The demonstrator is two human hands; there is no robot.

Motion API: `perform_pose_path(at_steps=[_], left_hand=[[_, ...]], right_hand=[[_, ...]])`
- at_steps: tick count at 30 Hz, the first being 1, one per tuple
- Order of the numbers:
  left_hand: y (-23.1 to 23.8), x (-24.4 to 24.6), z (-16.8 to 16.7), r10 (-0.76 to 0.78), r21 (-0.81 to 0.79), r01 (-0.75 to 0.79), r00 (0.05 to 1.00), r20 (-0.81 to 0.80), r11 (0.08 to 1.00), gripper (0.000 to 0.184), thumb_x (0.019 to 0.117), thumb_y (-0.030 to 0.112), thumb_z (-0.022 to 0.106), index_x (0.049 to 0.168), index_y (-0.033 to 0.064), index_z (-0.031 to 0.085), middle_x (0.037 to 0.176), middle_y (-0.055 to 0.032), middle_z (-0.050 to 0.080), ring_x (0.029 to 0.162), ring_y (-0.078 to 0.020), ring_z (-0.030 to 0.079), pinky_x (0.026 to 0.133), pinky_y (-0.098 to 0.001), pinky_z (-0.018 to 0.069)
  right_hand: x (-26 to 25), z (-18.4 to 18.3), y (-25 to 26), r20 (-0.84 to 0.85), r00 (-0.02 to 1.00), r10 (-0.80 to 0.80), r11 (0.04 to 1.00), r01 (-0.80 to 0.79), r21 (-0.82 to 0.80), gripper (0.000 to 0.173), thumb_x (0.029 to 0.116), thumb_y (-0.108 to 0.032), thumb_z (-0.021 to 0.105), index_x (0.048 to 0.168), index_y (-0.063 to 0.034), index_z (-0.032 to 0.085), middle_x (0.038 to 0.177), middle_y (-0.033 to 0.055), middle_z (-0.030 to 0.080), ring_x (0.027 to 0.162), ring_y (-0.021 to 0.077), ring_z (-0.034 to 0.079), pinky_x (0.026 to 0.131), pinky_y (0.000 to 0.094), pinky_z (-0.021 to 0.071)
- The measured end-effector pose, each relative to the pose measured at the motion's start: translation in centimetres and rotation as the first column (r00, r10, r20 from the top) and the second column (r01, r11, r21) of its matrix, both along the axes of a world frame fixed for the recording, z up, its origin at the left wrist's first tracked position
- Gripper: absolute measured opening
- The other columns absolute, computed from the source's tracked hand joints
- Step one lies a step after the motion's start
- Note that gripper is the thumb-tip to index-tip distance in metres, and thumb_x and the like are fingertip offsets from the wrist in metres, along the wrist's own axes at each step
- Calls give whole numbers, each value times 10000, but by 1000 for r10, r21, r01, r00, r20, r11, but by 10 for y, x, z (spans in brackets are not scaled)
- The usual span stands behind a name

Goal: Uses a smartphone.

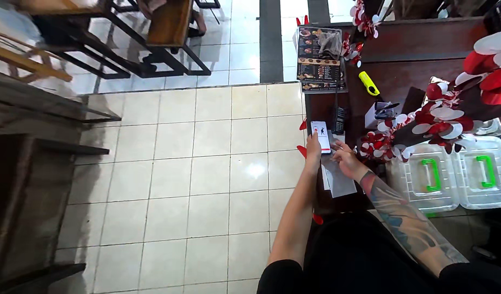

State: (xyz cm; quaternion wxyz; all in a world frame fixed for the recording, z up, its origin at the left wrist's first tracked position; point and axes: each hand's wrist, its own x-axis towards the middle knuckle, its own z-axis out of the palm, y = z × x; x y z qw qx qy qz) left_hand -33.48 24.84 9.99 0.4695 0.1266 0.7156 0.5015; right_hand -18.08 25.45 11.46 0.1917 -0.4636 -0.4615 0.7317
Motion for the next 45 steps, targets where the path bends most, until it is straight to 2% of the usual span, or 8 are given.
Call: perform_pose_path(at_steps=[7, 16, 21, 24, 31, 37, 41, 45], left_hand=[[-84, 18, 8, 78, 318, -103, 993, 89, 943, 614, 1045, 629, 305, 1543, 284, 405, 1487, -23, 533, 1298, -213, 560, 1029, -518, 501], [-138, 45, 58, -15, 548, -68, 989, 145, 834, 661, 1015, 646, 368, 1575, 295, 347, 1454, -57, 565, 1265, -227, 590, 989, -465, 535], [-166, 50, 64, -122, 573, 60, 990, 69, 817, 666, 1025, 625, 349, 1624, 352, 248, 1532, -53, 497, 1342, -268, 533, 1035, -529, 504], [-175, 55, 64, -152, 597, 81, 986, 69, 798, 632, 1047, 572, 327, 1630, 347, 238, 1562, -45, 464, 1371, -259, 508, 1064, -528, 484], [-185, 66, 66, -186, 620, 96, 979, 82, 779, 632, 1054, 550, 333, 1638, 336, 219, 1616, -25, 390, 1425, -251, 448, 1122, -533, 430], [-194, 72, 77, -207, 659, 90, 973, 101, 746, 653, 1052, 553, 309, 1642, 288, 218, 1604, -53, 405, 1420, -254, 454, 1122, -527, 434], [-202, 76, 84, -267, 673, 117, 956, 124, 731, 703, 1027, 588, 343, 1644, 277, 210, 1615, -64, 386, 1434, -267, 436, 1127, -543, 420], [-208, 85, 90, -332, 667, 115, 920, 208, 736, 691, 1016, 518, 424, 1638, 302, 214, 1567, -92, 438, 1324, -267, 542, 1026, -508, 512]], right_hand=[[8, 5, -17, -37, 994, 104, 981, -97, 170, 705, 912, -125, 612, 1548, -142, 309, 1443, 71, 570, 1203, 223, 599, 954, 448, 513], [28, 68, -43, -170, 957, 236, 919, -163, 359, 626, 998, -109, 500, 1594, -188, 321, 1377, 117, 635, 1087, 258, 702, 868, 440, 613], [39, 74, -60, -123, 975, 183, 910, -120, 397, 529, 1025, -99, 544, 1533, -186, 427, 1246, 77, 707, 838, 227, 726, 641, 368, 622], [42, 72, -68, -130, 981, 141, 906, -75, 416, 504, 1014, -110, 578, 1502, -169, 467, 1169, 79, 724, 776, 221, 715, 606, 358, 614], [48, 74, -81, -88, 993, 75, 892, -27, 452, 528, 977, -142, 674, 1471, -191, 494, 1175, 54, 721, 887, 216, 731, 729, 385, 641], [64, 81, -84, -133, 985, 111, 892, -40, 451, 455, 1031, -179, 547, 1483, -166, 492, 1189, 64, 717, 841, 198, 708, 632, 340, 601], [72, 103, -85, -176, 963, 204, 910, -120, 397, 572, 1036, -166, 487, 1586, -197, 336, 1385, 63, 628, 1147, 206, 670, 908, 394, 599], [77, 124, -86, -260, 930, 260, 931, -170, 324, 825, 971, -29, 504, 1653, -294, 124, 1417, 100, 587, 1119, 237, 684, 885, 413, 617]])
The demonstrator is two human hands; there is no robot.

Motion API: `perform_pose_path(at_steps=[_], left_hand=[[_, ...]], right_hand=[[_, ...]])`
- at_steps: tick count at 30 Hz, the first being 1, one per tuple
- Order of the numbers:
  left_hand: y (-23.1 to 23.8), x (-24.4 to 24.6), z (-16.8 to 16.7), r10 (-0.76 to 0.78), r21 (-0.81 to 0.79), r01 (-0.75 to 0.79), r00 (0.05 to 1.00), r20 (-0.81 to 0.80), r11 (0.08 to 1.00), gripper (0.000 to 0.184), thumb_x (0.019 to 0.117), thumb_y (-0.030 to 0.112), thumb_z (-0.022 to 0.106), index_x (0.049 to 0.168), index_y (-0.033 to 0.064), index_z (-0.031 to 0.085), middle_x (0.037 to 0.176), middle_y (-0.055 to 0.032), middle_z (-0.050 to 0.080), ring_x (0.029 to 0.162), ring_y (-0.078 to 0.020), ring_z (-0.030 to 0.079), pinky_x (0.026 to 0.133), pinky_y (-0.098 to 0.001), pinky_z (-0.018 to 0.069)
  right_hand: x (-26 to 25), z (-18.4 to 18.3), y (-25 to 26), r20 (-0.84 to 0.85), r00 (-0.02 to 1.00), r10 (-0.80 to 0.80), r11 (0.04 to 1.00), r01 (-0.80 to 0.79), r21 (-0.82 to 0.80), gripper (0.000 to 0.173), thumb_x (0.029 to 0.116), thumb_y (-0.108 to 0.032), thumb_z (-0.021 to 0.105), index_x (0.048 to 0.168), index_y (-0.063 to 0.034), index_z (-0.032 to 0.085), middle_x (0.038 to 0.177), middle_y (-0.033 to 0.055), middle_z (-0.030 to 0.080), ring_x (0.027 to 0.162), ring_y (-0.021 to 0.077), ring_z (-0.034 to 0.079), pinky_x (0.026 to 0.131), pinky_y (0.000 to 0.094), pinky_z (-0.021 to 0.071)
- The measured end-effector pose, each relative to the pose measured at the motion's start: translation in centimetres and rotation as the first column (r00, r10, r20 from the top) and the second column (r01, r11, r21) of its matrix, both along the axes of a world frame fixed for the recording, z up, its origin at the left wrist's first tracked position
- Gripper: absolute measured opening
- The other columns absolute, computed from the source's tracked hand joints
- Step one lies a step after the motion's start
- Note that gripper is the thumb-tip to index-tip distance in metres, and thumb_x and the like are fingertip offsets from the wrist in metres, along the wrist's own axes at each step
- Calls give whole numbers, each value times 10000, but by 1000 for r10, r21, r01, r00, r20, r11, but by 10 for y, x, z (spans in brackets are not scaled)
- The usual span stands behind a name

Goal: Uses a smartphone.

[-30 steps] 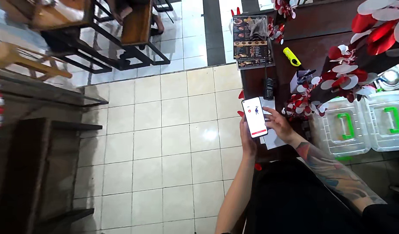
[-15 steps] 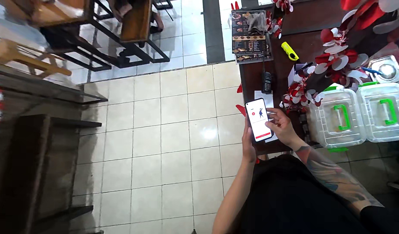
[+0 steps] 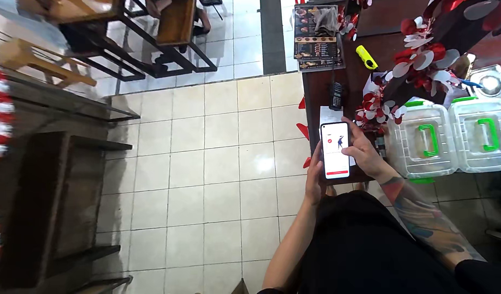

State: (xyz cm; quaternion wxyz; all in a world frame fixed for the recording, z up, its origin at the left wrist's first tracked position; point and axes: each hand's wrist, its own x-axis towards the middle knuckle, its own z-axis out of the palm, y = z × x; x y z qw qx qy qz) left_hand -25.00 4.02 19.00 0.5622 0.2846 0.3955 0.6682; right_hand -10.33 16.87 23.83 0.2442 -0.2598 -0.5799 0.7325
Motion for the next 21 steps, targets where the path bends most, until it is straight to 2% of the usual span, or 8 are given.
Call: perform_pose_path(at_steps=[2, 4, 6, 8, 11, 14, 17, 21], left_hand=[[-2, 5, 2, -3, -29, 4, 1000, 27, 1000, 714, 993, 495, 504, 1629, 317, 235, 1531, -93, 478, 1250, -250, 595, 968, -475, 550], [-4, 9, 1, 0, -48, 1, 1000, 13, 999, 726, 968, 461, 532, 1624, 324, 254, 1504, -95, 508, 1215, -243, 613, 950, -466, 553], [-5, 11, 2, -26, -37, 26, 1000, -6, 999, 716, 963, 396, 519, 1623, 332, 251, 1513, -86, 499, 1227, -240, 604, 965, -477, 544], [-6, 13, 4, -47, -25, 47, 999, 1, 999, 726, 951, 345, 530, 1621, 338, 251, 1513, -89, 496, 1224, -242, 605, 968, -478, 541], [-7, 16, 4, -61, -20, 61, 998, -21, 998, 772, 940, 267, 563, 1629, 319, 221, 1509, -107, 489, 1208, -245, 608, 972, -470, 539], [-7, 20, 11, -48, -48, 44, 993, -104, 998, 860, 914, 173, 670, 1630, 311, 214, 1463, -119, 530, 1172, -259, 634, 948, -464, 562], [-7, 26, 21, -29, -63, 18, 985, -172, 998, 911, 905, 15, 679, 1634, 289, 205, 1424, -143, 557, 1147, -295, 654, 920, -477, 590], [-5, 28, 23, 3, -62, -17, 973, -229, 998, 898, 911, -21, 686, 1631, 261, 229, 1450, -138, 542, 1183, -309, 641, 933, -484, 593]], right_hand=[[3, 4, 0, -15, 1000, 23, 1000, -23, -6, 946, 917, 40, 535, 1655, -321, 66, 1433, 108, 570, 1104, 250, 691, 855, 424, 630], [5, 4, -3, 16, 1000, 1, 1000, -2, 17, 974, 896, 62, 546, 1652, -335, 77, 1389, 107, 609, 1044, 252, 715, 803, 424, 645], [8, 4, -6, 42, 998, -54, 998, 53, 26, 821, 981, 23, 501, 1643, -324, 160, 1261, 125, 674, 931, 246, 736, 741, 412, 648], [11, 4, -9, 71, 991, -112, 993, 110, 37, 597, 1080, -128, 448, 1616, -319, 268, 1165, 115, 705, 865, 219, 741, 701, 387, 644], [19, 2, -9, 53, 992, -118, 992, 116, 47, 492, 1119, -277, 363, 1608, -304, 317, 1358, 82, 626, 1045, 217, 707, 809, 416, 637], [25, 2, -9, 18, 994, -109, 993, 108, 55, 495, 1121, -298, 312, 1615, -277, 309, 1442, 71, 572, 1142, 221, 673, 875, 435, 621], [27, 6, -10, 12, 993, -117, 990, 115, 76, 500, 1118, -288, 314, 1617, -259, 304, 1460, 68, 557, 1164, 212, 663, 892, 427, 618], [27, 12, -13, 27, 992, -121, 991, 119, 56, 509, 1111, -281, 330, 1619, -266, 295, 1440, 71, 570, 1132, 208, 677, 862, 418, 628]])
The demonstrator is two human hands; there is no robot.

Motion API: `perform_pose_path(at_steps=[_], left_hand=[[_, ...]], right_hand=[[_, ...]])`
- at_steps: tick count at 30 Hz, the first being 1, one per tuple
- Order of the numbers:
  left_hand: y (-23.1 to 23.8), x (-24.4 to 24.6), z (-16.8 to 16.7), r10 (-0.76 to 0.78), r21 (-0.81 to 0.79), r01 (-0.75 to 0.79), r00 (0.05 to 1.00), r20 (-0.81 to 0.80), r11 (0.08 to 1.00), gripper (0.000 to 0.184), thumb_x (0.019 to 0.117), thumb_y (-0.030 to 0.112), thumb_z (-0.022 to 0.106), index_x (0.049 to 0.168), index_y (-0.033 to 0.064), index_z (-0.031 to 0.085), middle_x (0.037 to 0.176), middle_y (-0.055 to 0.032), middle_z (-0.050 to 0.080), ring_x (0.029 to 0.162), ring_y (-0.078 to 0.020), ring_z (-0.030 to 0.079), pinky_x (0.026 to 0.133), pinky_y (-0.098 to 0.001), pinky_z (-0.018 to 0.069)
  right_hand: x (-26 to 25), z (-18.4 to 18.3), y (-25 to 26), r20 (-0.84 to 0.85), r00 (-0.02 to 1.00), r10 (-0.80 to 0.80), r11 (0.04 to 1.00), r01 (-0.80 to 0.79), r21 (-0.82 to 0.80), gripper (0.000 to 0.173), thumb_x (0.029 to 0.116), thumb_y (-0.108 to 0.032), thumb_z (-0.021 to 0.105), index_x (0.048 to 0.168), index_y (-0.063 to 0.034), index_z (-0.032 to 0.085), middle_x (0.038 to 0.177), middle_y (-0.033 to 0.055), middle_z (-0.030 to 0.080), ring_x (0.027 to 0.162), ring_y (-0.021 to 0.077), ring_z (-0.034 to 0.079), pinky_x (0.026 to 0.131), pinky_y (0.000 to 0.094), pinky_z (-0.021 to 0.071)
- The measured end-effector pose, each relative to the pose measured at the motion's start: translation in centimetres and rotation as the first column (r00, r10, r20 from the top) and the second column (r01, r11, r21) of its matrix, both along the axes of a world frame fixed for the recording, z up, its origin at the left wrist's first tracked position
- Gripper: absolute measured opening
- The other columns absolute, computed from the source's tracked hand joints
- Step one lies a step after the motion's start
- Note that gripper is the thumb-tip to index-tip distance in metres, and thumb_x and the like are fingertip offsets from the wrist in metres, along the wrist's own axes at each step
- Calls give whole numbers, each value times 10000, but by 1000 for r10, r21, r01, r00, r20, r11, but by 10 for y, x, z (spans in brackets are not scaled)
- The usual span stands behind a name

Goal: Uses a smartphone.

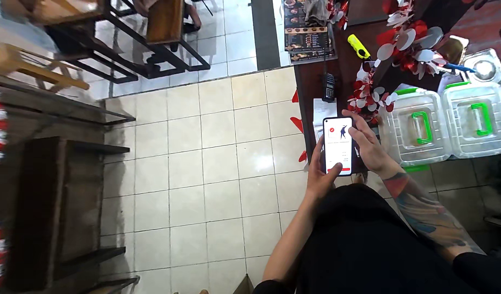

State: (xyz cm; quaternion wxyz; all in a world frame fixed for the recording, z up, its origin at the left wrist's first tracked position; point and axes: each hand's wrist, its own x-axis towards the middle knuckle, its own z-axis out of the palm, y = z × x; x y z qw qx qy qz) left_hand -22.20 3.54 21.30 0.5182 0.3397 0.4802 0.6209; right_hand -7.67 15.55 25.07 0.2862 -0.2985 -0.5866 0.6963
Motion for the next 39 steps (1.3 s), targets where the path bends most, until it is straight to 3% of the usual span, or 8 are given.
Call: perform_pose_path(at_steps=[9, 17, 22, 26, 29, 32, 35, 39], left_hand=[[-3, -6, -11, -73, 8, 73, 993, 96, 997, 864, 890, 91, 597, 1633, 300, 209, 1491, -130, 497, 1210, -289, 609, 950, -492, 556], [-5, -13, -16, -122, 67, 112, 979, 163, 991, 919, 852, 130, 627, 1638, 297, 181, 1511, -126, 475, 1227, -272, 594, 971, -497, 541], [-8, -19, -16, -126, 82, 114, 979, 159, 990, 940, 849, 158, 638, 1645, 285, 154, 1555, -116, 428, 1260, -251, 571, 978, -464, 539], [-10, -22, -18, -113, 90, 100, 980, 161, 991, 954, 841, 173, 651, 1646, 281, 151, 1551, -118, 429, 1261, -249, 571, 982, -462, 537], [-12, -24, -19, -96, 91, 82, 981, 166, 992, 952, 842, 178, 657, 1645, 280, 156, 1534, -119, 453, 1246, -243, 582, 972, -456, 543], [-12, -25, -18, -87, 97, 72, 983, 162, 993, 933, 847, 172, 640, 1644, 263, 165, 1518, -131, 469, 1218, -243, 600, 939, -441, 561], [-12, -25, -17, -77, 96, 62, 984, 162, 993, 923, 847, 166, 633, 1641, 267, 173, 1508, -130, 482, 1213, -246, 604, 937, -446, 561], [-12, -24, -17, -79, 117, 59, 982, 174, 991, 910, 861, 184, 639, 1640, 262, 176, 1508, -134, 481, 1223, -251, 599, 962, -456, 548]], right_hand=[[2, -2, 0, 5, 1000, -2, 1000, 2, 10, 510, 1113, -302, 322, 1621, -267, 293, 1475, 63, 546, 1175, 213, 658, 888, 435, 619], [-1, -4, 4, 14, 1000, 7, 999, -8, 32, 498, 1121, -315, 301, 1615, -252, 316, 1483, 67, 539, 1212, 217, 639, 927, 447, 605], [-3, -2, 8, 51, 999, 21, 996, -25, 88, 510, 1119, -350, 311, 1617, -242, 330, 1582, 25, 451, 1327, 203, 562, 1022, 450, 555], [-4, 1, 9, 89, 996, 12, 994, -22, 109, 517, 1111, -350, 356, 1621, -273, 322, 1553, 35, 479, 1288, 197, 584, 993, 431, 564], [-5, 1, 10, 110, 994, 13, 977, -36, 212, 559, 1104, -337, 384, 1635, -210, 263, 1613, 12, 418, 1391, 180, 508, 1103, 413, 503], [-3, -1, 12, 183, 983, -18, 935, -48, 350, 563, 1094, -346, 375, 1622, -174, 287, 1655, -1, 348, 1412, 180, 484, 1085, 405, 516], [1, -2, 11, 255, 964, -75, 905, -42, 424, 575, 1086, -374, 409, 1626, -213, 298, 1647, 8, 355, 1446, 184, 438, 1113, 420, 476], [8, -5, 11, 271, 949, -164, 774, -47, 632, 527, 1079, -314, 447, 1564, -113, 408, 1599, 54, 433, 1482, 230, 389, 1213, 474, 363]])
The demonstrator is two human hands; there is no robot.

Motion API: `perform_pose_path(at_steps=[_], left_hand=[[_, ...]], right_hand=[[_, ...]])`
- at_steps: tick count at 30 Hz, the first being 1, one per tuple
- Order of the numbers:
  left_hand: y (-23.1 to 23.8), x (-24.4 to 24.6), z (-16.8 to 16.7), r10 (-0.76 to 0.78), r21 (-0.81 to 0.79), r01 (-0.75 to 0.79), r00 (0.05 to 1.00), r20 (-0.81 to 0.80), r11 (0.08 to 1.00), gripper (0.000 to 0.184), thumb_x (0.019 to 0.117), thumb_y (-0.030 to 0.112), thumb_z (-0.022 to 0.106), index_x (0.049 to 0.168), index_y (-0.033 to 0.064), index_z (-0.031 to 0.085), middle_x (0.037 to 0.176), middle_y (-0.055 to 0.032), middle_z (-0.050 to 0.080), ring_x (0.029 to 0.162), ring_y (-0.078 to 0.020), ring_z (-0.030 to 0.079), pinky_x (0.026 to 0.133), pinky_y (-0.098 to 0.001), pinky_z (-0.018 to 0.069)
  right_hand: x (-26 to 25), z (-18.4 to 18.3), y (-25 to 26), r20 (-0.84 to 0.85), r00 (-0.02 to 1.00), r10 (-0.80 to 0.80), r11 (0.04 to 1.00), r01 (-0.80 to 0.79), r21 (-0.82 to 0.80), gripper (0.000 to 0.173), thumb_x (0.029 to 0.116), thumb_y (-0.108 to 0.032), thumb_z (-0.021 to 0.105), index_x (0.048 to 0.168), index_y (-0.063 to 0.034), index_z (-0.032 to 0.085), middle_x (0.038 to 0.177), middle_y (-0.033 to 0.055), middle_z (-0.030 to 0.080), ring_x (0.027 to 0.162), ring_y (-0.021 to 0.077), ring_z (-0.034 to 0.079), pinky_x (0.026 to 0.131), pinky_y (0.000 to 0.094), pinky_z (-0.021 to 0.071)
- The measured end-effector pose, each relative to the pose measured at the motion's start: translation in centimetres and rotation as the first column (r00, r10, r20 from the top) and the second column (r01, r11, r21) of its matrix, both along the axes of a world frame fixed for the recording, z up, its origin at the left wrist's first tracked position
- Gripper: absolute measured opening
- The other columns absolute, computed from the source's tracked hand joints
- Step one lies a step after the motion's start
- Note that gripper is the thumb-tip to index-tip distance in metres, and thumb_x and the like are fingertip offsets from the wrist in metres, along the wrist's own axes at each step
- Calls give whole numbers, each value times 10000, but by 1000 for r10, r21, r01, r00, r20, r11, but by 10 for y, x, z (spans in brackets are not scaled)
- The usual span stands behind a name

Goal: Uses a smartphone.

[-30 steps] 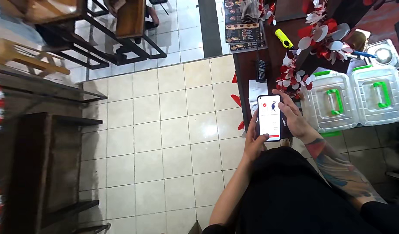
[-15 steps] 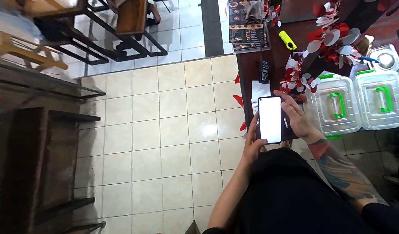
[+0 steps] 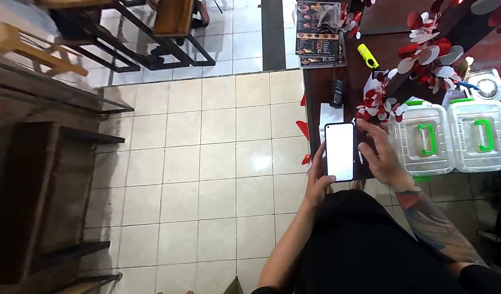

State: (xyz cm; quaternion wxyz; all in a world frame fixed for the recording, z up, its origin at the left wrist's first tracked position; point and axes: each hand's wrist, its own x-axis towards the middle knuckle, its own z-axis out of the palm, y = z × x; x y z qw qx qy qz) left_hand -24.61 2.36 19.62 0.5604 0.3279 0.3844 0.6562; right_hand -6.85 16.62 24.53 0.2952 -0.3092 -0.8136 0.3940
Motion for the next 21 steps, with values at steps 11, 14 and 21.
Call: perform_pose_path(at_steps=[11, 14, 21], left_hand=[[4, 5, 7, -8, -12, 8, 1000, 8, 1000, 903, 844, 67, 562, 1639, 238, 171, 1522, -146, 459, 1235, -255, 592, 983, -449, 534], [3, 6, 7, -8, -18, 8, 1000, 7, 1000, 900, 844, 74, 571, 1637, 242, 179, 1510, -145, 468, 1216, -250, 599, 972, -447, 539], [2, 6, 5, -6, -25, 6, 1000, 2, 1000, 915, 832, 72, 567, 1638, 249, 173, 1493, -157, 481, 1207, -257, 604, 957, -449, 545]], right_hand=[[14, -9, -6, -12, 996, -94, 931, 92, 354, 251, 1036, -224, 580, 1199, -155, 758, 1491, 48, 565, 1470, 281, 400, 1208, 525, 317], [14, -10, -6, -12, 995, -96, 923, 94, 373, 248, 1029, -220, 595, 1203, -175, 766, 1497, 45, 560, 1466, 283, 402, 1203, 519, 326], [12, -12, -8, -22, 997, -80, 919, 83, 387, 236, 1028, -227, 604, 1176, -173, 780, 1498, 55, 560, 1465, 289, 400, 1201, 514, 319]])
